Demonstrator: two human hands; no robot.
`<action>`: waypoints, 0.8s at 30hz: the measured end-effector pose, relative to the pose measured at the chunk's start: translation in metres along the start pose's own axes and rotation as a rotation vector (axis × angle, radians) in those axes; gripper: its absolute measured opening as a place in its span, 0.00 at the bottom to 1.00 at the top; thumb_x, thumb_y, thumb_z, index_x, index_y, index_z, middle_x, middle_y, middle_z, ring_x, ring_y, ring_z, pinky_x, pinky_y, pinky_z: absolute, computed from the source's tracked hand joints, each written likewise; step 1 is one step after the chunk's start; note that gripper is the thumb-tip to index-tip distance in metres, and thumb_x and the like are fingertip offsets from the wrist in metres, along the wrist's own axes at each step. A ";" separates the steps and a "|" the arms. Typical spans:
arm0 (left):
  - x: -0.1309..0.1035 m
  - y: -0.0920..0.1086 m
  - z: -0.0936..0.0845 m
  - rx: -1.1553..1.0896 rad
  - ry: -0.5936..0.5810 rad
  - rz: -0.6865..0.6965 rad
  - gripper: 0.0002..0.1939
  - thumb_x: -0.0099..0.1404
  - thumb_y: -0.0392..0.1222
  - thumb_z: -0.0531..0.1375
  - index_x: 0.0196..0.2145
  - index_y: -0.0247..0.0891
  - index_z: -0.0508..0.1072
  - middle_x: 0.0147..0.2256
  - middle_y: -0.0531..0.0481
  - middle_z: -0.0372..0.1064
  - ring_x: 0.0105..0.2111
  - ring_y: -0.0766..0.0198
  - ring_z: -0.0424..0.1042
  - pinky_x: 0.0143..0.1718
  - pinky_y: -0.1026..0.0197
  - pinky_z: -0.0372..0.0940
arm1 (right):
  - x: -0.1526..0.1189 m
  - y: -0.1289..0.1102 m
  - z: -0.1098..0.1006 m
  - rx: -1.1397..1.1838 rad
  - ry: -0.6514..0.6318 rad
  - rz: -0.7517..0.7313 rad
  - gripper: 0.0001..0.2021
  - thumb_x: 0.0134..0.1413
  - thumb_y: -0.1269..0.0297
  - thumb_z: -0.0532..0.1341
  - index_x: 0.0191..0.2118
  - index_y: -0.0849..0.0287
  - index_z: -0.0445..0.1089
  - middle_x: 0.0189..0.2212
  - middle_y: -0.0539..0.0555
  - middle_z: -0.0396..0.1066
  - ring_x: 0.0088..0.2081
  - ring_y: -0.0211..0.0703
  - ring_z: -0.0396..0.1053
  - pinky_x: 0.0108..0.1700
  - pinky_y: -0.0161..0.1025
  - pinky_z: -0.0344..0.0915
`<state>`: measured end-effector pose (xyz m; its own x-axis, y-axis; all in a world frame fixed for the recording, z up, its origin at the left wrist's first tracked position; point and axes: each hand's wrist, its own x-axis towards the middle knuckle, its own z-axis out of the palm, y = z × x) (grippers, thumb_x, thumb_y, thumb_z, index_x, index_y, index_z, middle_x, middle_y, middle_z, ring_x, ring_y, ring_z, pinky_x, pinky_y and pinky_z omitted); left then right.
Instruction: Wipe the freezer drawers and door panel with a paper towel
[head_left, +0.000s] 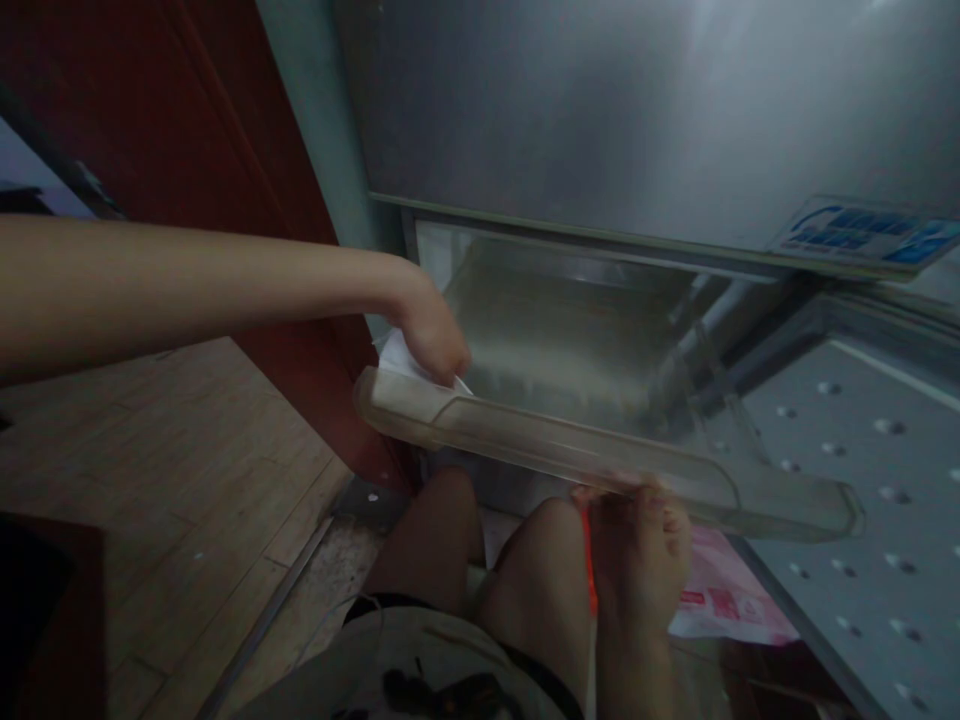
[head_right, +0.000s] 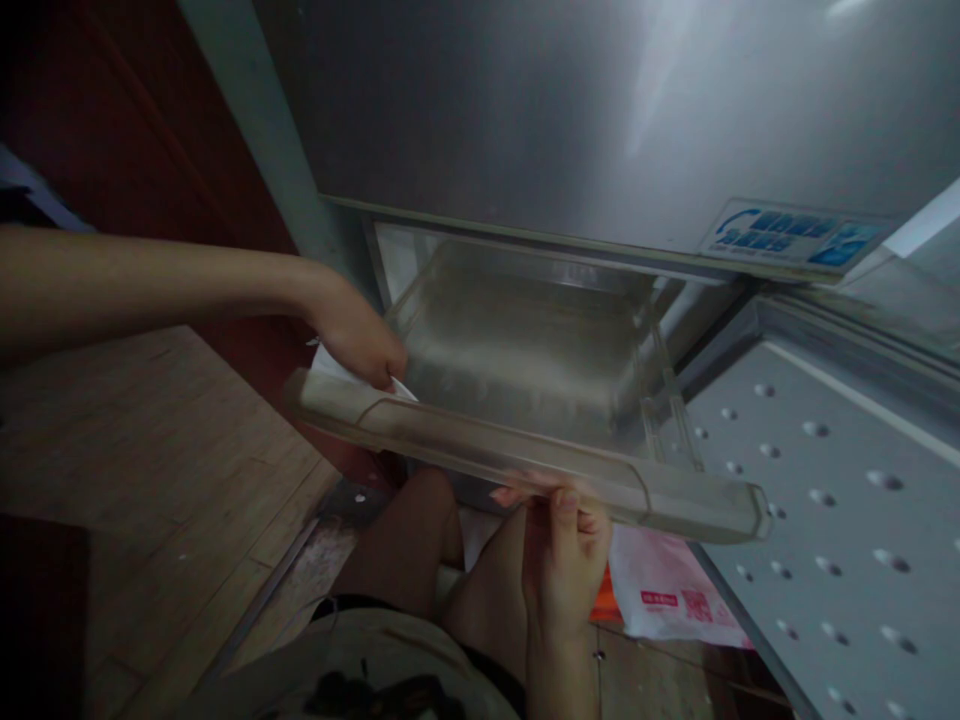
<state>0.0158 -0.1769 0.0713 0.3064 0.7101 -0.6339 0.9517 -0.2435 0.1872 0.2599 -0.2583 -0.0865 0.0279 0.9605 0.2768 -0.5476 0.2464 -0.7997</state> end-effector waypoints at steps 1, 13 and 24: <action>-0.001 0.003 -0.001 0.029 -0.125 0.010 0.11 0.54 0.36 0.59 0.16 0.36 0.67 0.14 0.58 0.61 0.20 0.67 0.60 0.26 0.65 0.57 | 0.000 0.000 0.000 0.005 -0.001 0.001 0.11 0.54 0.54 0.66 0.29 0.55 0.79 0.20 0.50 0.75 0.17 0.34 0.67 0.26 0.33 0.69; -0.003 0.008 -0.004 -0.422 -0.217 0.127 0.12 0.63 0.45 0.54 0.36 0.34 0.72 0.26 0.51 0.74 0.25 0.62 0.70 0.25 0.65 0.62 | 0.001 0.002 0.001 0.008 -0.018 -0.008 0.13 0.55 0.53 0.65 0.28 0.57 0.79 0.19 0.50 0.74 0.17 0.34 0.66 0.27 0.33 0.68; -0.009 0.011 0.000 -0.325 -0.132 0.145 0.16 0.68 0.41 0.51 0.41 0.30 0.76 0.23 0.51 0.71 0.23 0.65 0.66 0.26 0.67 0.59 | 0.001 0.002 -0.002 -0.019 -0.010 -0.016 0.13 0.55 0.54 0.66 0.27 0.57 0.79 0.20 0.51 0.75 0.17 0.34 0.67 0.25 0.32 0.68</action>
<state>0.0236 -0.1860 0.0796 0.4527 0.5877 -0.6706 0.8625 -0.0980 0.4964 0.2605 -0.2569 -0.0885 0.0285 0.9551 0.2951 -0.5311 0.2645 -0.8050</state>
